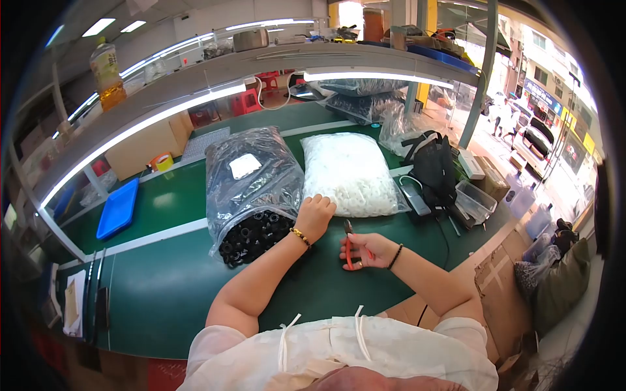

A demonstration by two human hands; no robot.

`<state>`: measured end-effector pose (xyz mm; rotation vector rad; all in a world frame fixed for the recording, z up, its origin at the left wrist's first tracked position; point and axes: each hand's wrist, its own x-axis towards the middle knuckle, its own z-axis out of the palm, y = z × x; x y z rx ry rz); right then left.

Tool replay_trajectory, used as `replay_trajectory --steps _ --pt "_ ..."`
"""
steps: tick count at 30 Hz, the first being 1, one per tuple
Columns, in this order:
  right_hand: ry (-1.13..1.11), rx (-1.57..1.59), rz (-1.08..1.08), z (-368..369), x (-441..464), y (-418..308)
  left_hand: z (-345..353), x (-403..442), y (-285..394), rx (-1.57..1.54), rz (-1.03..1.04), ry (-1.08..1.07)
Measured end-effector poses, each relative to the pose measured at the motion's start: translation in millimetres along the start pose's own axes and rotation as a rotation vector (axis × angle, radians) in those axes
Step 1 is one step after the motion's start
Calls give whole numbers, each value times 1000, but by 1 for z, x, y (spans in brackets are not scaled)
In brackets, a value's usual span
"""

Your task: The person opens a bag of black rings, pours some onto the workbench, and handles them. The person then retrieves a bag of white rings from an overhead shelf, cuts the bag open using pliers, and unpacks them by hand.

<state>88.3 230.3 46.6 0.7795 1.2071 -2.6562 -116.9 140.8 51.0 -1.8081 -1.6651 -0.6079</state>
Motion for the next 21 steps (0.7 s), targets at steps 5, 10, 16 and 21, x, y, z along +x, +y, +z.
replay_trajectory --steps 5,10,16,21 --pt "79 -85 5 8 12 -16 -6 3 -2 -25 24 16" --pt "118 -167 -23 14 13 -21 4 1 -9 -72 -69 -106" --pt "144 -167 17 17 13 -26 5 3 -13 -138 -117 -140" --pt "134 -147 46 18 18 -33 4 3 -12 -135 -125 -126"
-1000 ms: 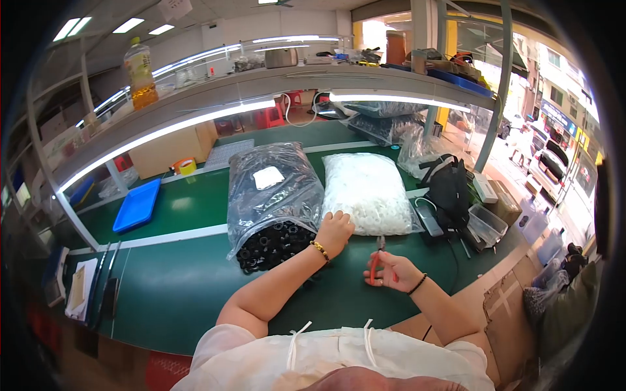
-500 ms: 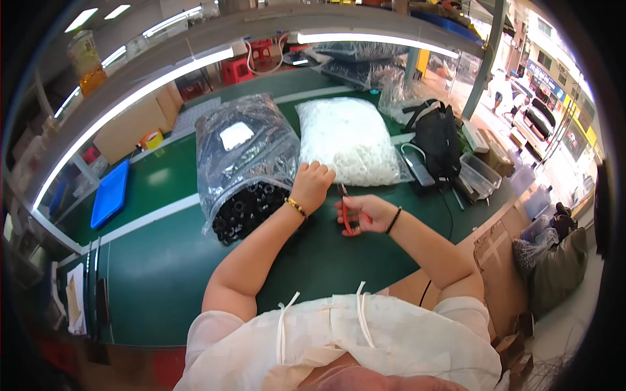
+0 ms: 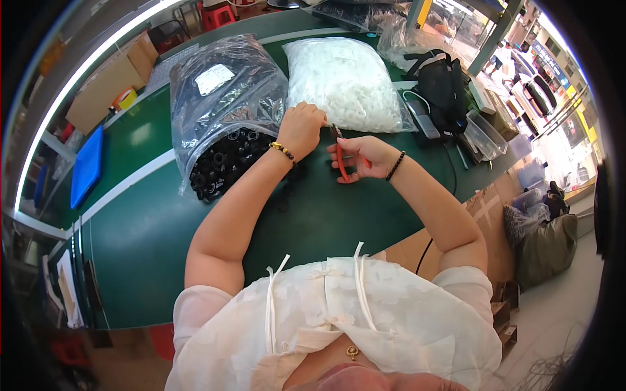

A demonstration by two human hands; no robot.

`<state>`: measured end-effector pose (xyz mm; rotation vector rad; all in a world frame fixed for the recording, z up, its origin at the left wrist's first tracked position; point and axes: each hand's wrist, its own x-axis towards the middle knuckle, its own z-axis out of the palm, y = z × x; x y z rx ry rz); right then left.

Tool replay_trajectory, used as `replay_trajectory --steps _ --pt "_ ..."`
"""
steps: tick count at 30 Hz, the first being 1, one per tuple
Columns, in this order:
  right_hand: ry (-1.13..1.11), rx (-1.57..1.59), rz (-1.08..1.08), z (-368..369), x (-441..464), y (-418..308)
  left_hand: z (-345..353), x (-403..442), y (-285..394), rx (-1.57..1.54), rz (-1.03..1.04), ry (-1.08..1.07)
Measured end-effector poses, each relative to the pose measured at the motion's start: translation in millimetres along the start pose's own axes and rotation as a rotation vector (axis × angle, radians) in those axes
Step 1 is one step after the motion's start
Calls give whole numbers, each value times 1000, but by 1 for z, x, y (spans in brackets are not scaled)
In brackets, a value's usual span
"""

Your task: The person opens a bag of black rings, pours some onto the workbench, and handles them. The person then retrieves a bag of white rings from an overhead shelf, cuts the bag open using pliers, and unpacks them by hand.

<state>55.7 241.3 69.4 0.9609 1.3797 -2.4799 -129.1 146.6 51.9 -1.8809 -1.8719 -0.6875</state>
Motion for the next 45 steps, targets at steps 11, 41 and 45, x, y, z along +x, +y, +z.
replay_trajectory --steps 11,41,45 --pt "101 2 -116 11 18 5 2 2 2 -54 -58 -53" --pt "256 -29 -396 -60 -51 5 -15 9 -18 -174 -100 -164" --pt "181 -246 -405 -19 -71 -20 -10 5 -4 -100 -114 -215"
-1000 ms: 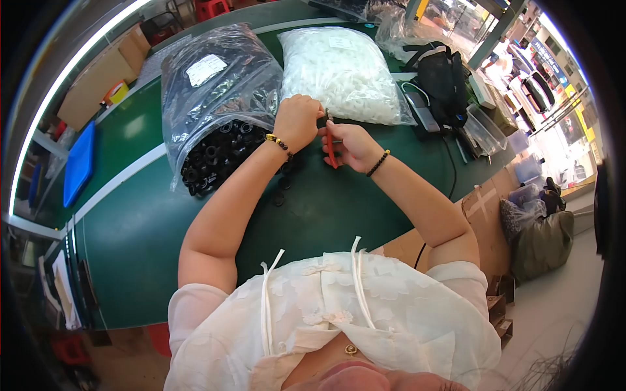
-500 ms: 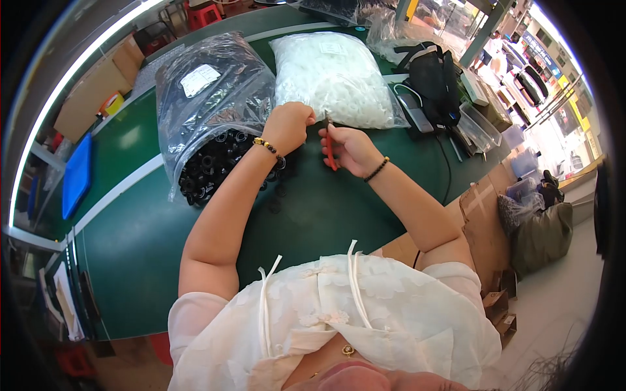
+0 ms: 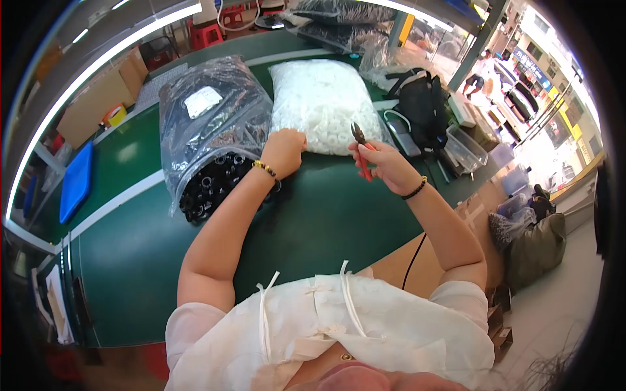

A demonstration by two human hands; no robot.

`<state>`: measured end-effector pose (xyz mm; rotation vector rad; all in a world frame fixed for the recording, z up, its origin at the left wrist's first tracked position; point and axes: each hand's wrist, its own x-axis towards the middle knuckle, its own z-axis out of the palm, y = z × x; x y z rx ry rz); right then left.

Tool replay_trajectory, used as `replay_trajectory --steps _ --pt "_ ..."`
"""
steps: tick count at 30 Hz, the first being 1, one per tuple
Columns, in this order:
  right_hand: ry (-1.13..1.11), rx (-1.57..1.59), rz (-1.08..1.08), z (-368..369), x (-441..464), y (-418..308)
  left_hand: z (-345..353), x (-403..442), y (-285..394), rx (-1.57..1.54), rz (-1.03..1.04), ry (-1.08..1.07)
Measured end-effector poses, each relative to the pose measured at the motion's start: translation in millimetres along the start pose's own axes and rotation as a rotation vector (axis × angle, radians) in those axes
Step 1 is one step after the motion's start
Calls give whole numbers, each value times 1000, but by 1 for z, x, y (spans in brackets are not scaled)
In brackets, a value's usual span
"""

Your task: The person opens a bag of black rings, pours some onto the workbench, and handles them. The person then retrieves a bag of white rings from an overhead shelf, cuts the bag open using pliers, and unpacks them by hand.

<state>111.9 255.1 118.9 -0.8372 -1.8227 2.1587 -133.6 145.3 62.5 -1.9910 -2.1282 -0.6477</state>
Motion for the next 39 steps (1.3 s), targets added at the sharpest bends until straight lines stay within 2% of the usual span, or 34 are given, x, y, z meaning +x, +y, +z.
replay_trajectory --steps 2,3,4,5,6,7,8,9,10,11,13,14,16,19,22,27,29,31,32,33,35,36,37,38,39 --pt "269 -714 -585 3 17 -37 1 -1 -1 8 18 10" --pt "479 -776 -944 7 30 -61 4 -3 -2 -5 36 22" --pt "562 -815 -988 7 36 -99 5 -4 -3 1 55 41" --pt "656 -807 -1199 11 40 -135 5 -5 -4 15 59 57" --pt "833 -994 -1121 5 46 -174 6 -5 -4 13 68 53" --pt "941 -1055 -1240 6 53 -210 6 -5 -4 12 76 48" --pt "987 -1091 -1528 3 63 -247 6 -4 -3 45 72 33" --pt "1083 -1127 -1685 -5 79 -278 7 -5 -2 84 83 47" --pt "1212 -1177 -1589 -9 91 -303 7 -5 -1 97 88 53" --pt "1213 -1168 -1605 -16 106 -326 7 -6 1 108 92 56" --pt "1292 -1442 -950 -36 135 -361 12 -7 1 114 121 126" --pt "1294 -1434 -975 -38 140 -366 12 -7 2 131 119 117" --pt "1263 -1338 -679 -33 148 -383 15 -7 2 199 129 98" --pt "1235 -1305 -675 -17 153 -394 14 -9 4 190 138 111" --pt "1188 -1438 -597 -17 171 -401 16 -9 3 159 140 124" --pt "1219 -1400 -500 -62 239 -437 14 -11 7 176 141 129" --pt "1246 -1379 -557 -63 248 -440 14 -10 6 190 134 136" --pt "1239 -1156 -772 -66 226 -428 14 -10 6 220 148 135" --pt "1345 -1137 -1030 -37 193 -400 14 -11 4 219 156 125" --pt "1353 -1142 -1019 -25 181 -376 16 -9 4 222 155 120" --pt "1250 -937 -1852 -11 165 -327 14 -8 4 215 169 96" --pt "969 -827 -2033 7 150 -280 11 -8 6 204 159 83" --pt "851 -872 -1738 26 131 -224 8 -8 6 191 142 74" --pt "588 -1064 -1770 32 117 -178 6 -8 6 180 154 79" --pt "453 -1117 -1696 47 105 -132 9 -7 3 134 169 102"
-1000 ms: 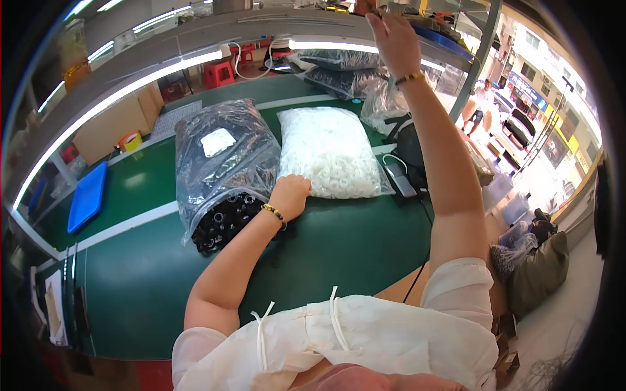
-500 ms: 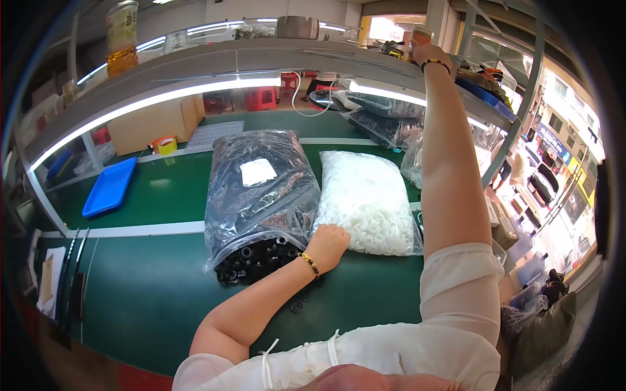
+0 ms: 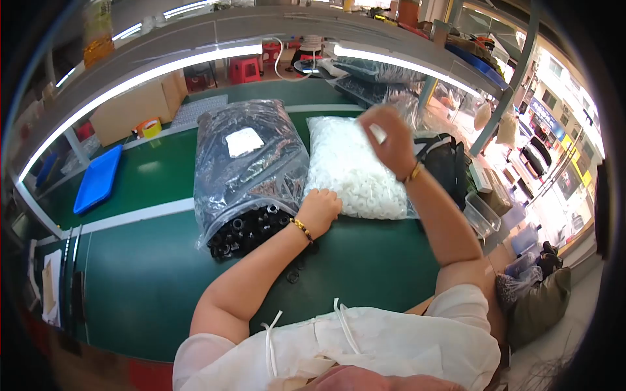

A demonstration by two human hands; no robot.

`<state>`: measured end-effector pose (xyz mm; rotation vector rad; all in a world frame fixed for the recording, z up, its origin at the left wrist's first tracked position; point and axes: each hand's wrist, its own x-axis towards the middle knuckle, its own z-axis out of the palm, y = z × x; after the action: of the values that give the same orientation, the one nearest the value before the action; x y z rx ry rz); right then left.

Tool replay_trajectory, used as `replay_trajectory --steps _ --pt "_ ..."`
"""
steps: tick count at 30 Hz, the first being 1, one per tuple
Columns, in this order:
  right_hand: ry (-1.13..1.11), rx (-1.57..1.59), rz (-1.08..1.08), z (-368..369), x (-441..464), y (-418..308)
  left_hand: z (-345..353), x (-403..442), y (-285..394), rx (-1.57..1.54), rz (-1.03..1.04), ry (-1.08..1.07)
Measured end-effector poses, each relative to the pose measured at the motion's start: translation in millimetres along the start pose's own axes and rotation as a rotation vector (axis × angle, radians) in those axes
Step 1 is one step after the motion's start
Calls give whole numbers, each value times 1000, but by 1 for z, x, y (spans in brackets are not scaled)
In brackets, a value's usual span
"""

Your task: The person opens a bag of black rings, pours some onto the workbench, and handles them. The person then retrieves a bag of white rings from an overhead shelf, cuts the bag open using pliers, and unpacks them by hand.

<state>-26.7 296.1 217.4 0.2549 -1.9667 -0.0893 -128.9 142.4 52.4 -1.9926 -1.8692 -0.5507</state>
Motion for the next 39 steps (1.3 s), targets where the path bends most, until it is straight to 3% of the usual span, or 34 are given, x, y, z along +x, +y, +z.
replay_trajectory --steps 2,3,4,6,10,11,22,26,31,33,36,39 --pt "-274 84 119 6 -51 -61 0 1 -5 -68 -21 60" --pt "-332 86 182 15 -80 -70 -3 2 -6 -69 -83 29" --pt "-364 81 246 18 -98 -74 6 2 -8 -135 -174 151" --pt "-380 58 371 22 -118 -71 2 2 -10 -80 -85 170" --pt "-463 104 292 21 -128 -66 5 2 -10 -60 -96 146" --pt "-369 101 247 27 -135 -64 4 4 -12 -63 -91 171" --pt "-225 -41 16 47 -160 -38 8 3 -3 -43 -42 119" --pt "-305 -21 -41 42 -149 -31 -1 3 3 26 -30 125" --pt "-259 -106 36 51 -159 -28 -8 7 16 49 -6 189" --pt "-214 -106 169 58 -161 -15 -17 7 32 117 152 368" --pt "-136 1 284 50 -154 -9 -9 -1 57 172 98 228" --pt "-198 67 292 50 -156 -3 10 -5 47 259 0 101"
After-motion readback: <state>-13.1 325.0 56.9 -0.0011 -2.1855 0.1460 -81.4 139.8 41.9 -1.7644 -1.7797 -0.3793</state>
